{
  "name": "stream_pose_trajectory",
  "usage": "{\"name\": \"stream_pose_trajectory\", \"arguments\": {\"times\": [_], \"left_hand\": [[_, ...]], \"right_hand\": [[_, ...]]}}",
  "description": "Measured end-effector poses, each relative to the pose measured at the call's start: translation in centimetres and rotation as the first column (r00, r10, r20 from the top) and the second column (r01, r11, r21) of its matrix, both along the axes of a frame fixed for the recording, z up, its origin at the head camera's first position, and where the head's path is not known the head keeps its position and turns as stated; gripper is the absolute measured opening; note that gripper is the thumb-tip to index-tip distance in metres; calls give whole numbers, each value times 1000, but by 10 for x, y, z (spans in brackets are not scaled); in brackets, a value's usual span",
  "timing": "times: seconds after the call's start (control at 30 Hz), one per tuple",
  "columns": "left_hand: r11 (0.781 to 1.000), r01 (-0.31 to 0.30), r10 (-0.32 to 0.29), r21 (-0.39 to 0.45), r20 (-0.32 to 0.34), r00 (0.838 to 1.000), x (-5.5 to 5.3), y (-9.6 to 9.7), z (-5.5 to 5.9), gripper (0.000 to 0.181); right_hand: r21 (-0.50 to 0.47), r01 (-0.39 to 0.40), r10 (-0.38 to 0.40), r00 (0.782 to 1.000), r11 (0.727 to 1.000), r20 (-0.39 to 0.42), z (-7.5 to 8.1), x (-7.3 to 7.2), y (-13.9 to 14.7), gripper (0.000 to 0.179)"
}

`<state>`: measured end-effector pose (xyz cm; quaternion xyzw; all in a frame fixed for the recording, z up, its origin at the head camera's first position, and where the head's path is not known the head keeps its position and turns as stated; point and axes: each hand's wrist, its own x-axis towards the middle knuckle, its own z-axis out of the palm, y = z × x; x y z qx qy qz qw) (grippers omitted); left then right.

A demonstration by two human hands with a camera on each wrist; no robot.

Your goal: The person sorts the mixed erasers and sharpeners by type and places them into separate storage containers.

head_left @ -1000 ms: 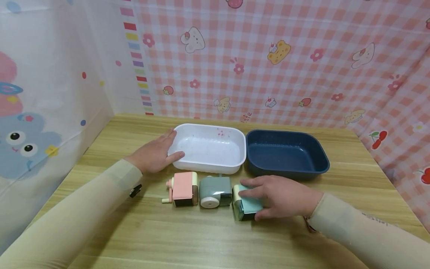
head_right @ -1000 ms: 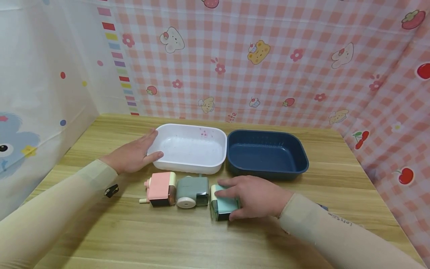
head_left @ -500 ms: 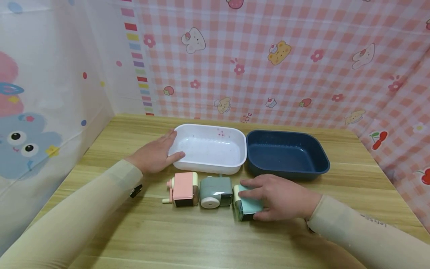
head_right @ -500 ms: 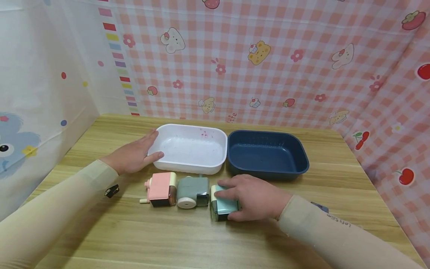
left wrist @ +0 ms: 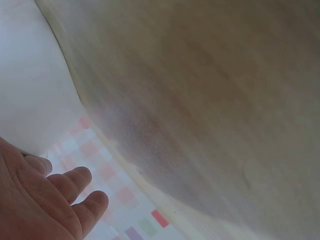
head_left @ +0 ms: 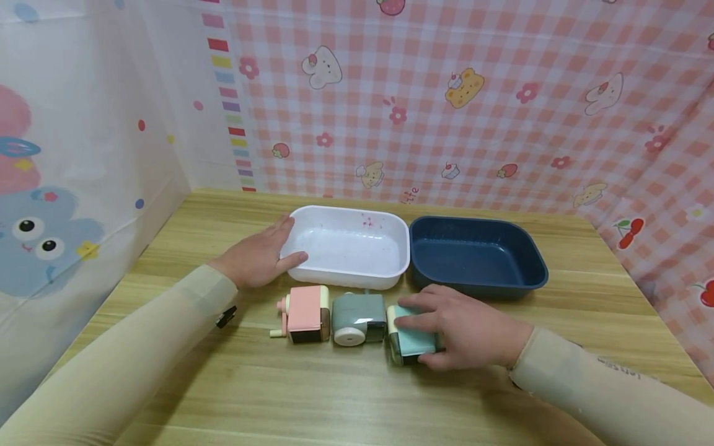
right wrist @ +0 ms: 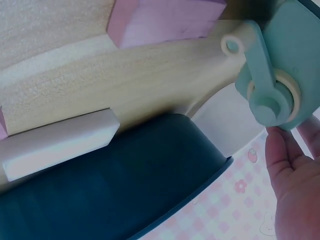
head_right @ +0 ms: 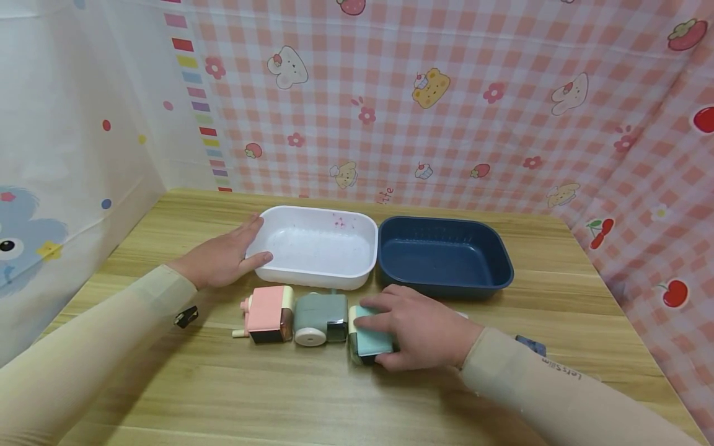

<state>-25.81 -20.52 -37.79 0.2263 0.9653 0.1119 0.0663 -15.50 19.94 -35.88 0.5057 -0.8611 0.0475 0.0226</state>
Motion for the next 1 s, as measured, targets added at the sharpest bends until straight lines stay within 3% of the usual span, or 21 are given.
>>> {"name": "stream_pose_trajectory", "arguments": {"times": [0.6, 1.0], "left_hand": [[1000, 0, 0, 7, 6, 1000, 0, -2, -1, 102], [1000, -3, 3, 24, 5, 1000, 0, 0, -1, 99]], "right_hand": [[-58, 19, -25, 994, 998, -110, 20, 6, -2, 61], [-94, -18, -2, 979, 995, -203, 40, -5, -5, 63]]}}
